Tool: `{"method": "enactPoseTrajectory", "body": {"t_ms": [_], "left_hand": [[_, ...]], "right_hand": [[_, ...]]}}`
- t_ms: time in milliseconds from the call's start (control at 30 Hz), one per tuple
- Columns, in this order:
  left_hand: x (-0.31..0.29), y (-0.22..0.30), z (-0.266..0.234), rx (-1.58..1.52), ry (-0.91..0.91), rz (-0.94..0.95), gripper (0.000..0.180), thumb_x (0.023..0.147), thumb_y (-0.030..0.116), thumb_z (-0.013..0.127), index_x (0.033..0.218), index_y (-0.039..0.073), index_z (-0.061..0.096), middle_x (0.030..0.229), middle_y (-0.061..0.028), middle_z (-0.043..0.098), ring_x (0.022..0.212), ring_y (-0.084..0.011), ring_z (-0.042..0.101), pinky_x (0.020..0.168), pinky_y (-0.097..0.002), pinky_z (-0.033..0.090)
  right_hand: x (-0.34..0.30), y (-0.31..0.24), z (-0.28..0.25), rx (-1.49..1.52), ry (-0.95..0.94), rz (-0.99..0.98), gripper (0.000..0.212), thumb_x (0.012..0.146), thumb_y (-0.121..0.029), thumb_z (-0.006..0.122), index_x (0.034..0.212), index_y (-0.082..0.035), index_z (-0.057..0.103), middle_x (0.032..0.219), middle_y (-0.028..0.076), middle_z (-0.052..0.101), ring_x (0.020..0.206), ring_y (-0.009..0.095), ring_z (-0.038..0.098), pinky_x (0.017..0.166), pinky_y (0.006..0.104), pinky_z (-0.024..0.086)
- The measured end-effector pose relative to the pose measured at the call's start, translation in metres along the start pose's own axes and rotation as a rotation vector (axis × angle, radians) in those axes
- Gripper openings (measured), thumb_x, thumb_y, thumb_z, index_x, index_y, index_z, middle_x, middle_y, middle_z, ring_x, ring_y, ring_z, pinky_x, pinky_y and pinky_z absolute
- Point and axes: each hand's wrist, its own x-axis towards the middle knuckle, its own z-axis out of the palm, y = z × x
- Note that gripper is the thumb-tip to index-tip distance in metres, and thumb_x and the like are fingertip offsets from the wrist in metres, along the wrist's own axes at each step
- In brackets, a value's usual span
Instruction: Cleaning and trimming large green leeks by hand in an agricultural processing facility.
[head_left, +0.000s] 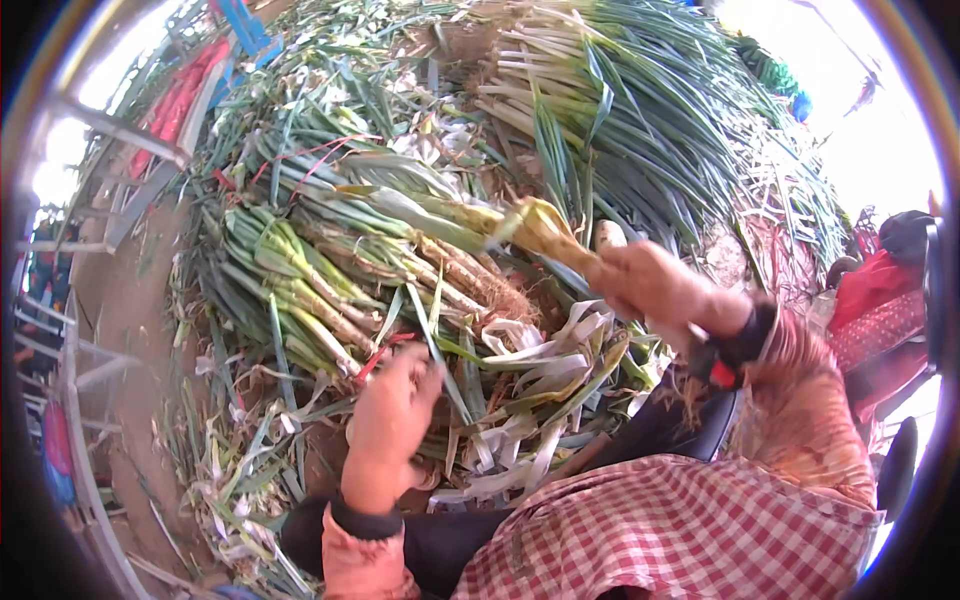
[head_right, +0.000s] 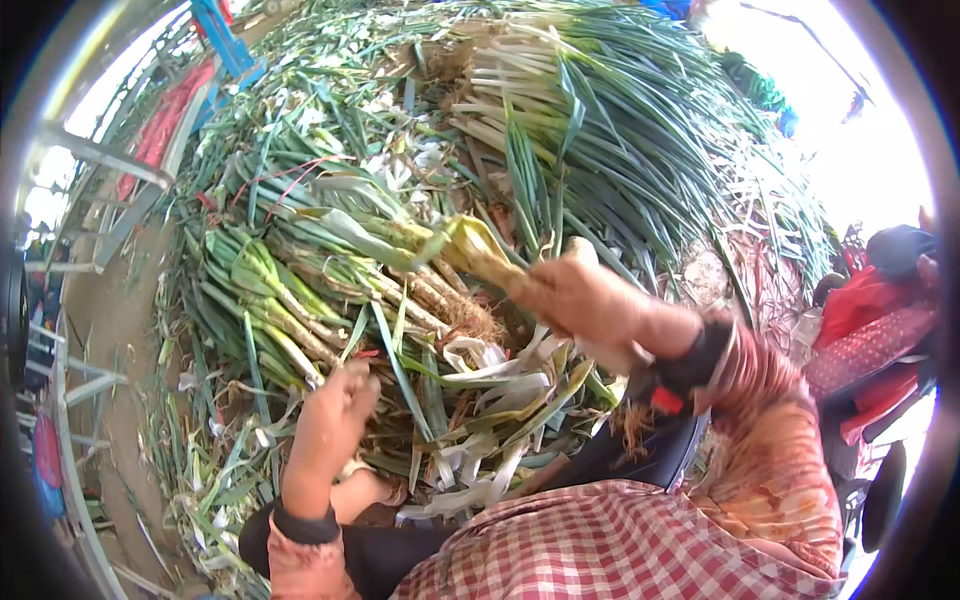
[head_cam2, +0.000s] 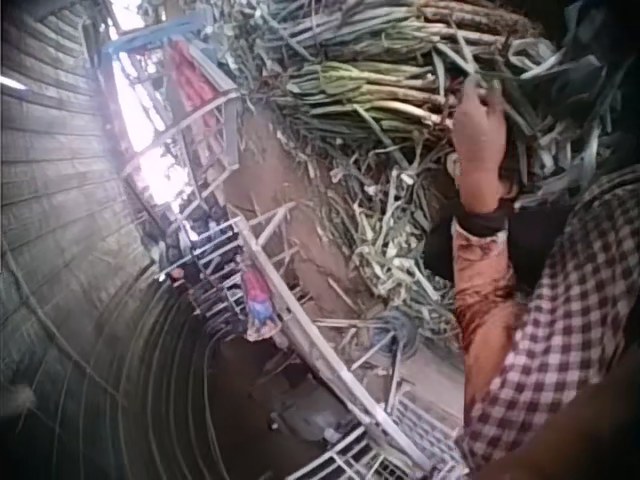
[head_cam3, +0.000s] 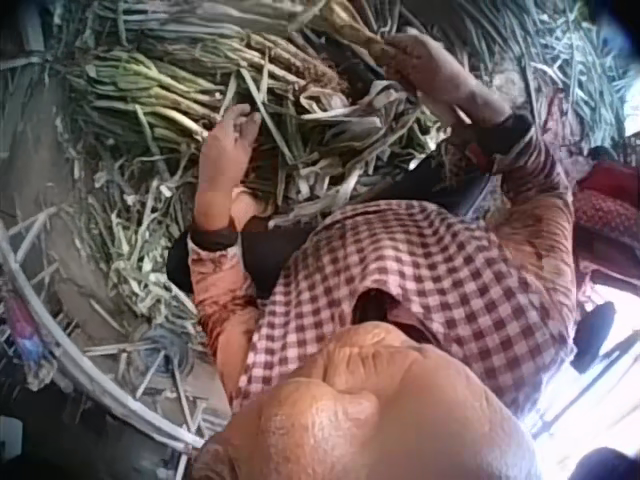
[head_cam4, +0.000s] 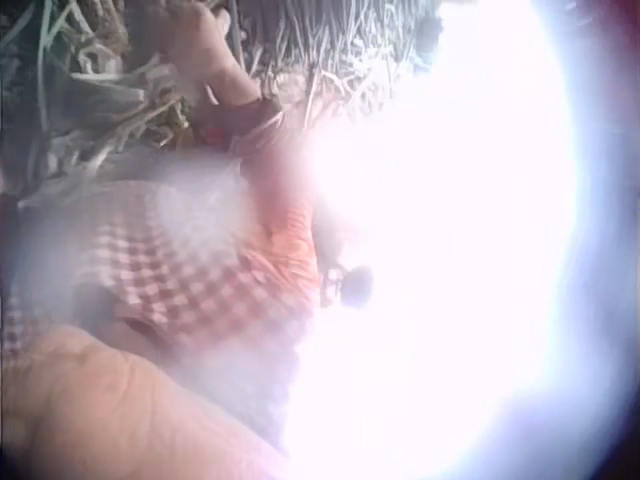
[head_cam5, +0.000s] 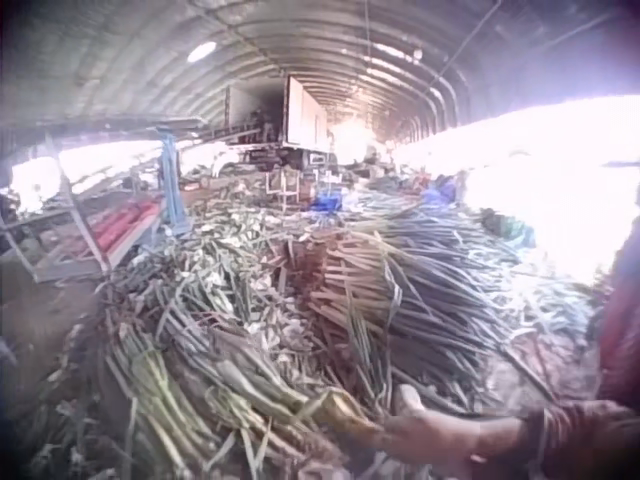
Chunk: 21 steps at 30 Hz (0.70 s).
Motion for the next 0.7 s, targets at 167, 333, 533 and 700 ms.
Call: {"method": "enactPoseTrajectory", "body": {"t_ms": [167,333,533,700], "left_hand": [[0.027,-0.003,0.013,-0.935,0.179,-0.166,0.044,0.079,0.043,0.053,0.101,0.005,0.049,0.086,-0.0051,0.054,0.066,-0.0121,0.056,0.048,-0.0201,0.043],[0.034,-0.002,0.041,-1.361,0.462,0.056,0.038,0.077,0.033,0.059,0.096,0.003,0.046,0.085,-0.0051,0.052,0.075,-0.0147,0.055,0.060,-0.0272,0.046],[0.045,-0.062,0.068,-1.500,0.781,-0.219,0.039,0.076,0.031,0.061,0.094,-0.003,0.051,0.083,-0.0100,0.056,0.067,-0.0194,0.057,0.056,-0.0310,0.048],[0.047,-0.073,0.077,-0.703,0.875,-0.531,0.055,0.077,0.037,0.054,0.099,-0.013,0.049,0.091,-0.0210,0.056,0.076,-0.0291,0.056,0.071,-0.0368,0.042]], "right_hand": [[-0.037,0.013,0.073,-0.141,0.250,-0.265,0.027,0.080,-0.027,0.053,0.076,-0.001,0.048,0.059,0.018,0.051,0.058,0.033,0.054,0.051,0.0367,0.042],[-0.026,0.018,0.128,-0.376,0.277,-0.425,0.032,0.075,-0.017,0.055,0.101,-0.002,0.043,0.081,0.016,0.053,0.068,0.033,0.055,0.059,0.0393,0.045],[-0.042,0.043,0.143,-0.313,-0.277,-0.159,0.042,0.075,-0.016,0.050,0.112,-0.003,0.035,0.088,0.020,0.055,0.072,0.036,0.055,0.062,0.0427,0.044],[-0.044,0.053,0.160,-0.224,-0.195,-0.135,0.036,0.076,-0.017,0.051,0.106,-0.003,0.039,0.075,0.021,0.055,0.069,0.037,0.055,0.059,0.0428,0.043]]}}
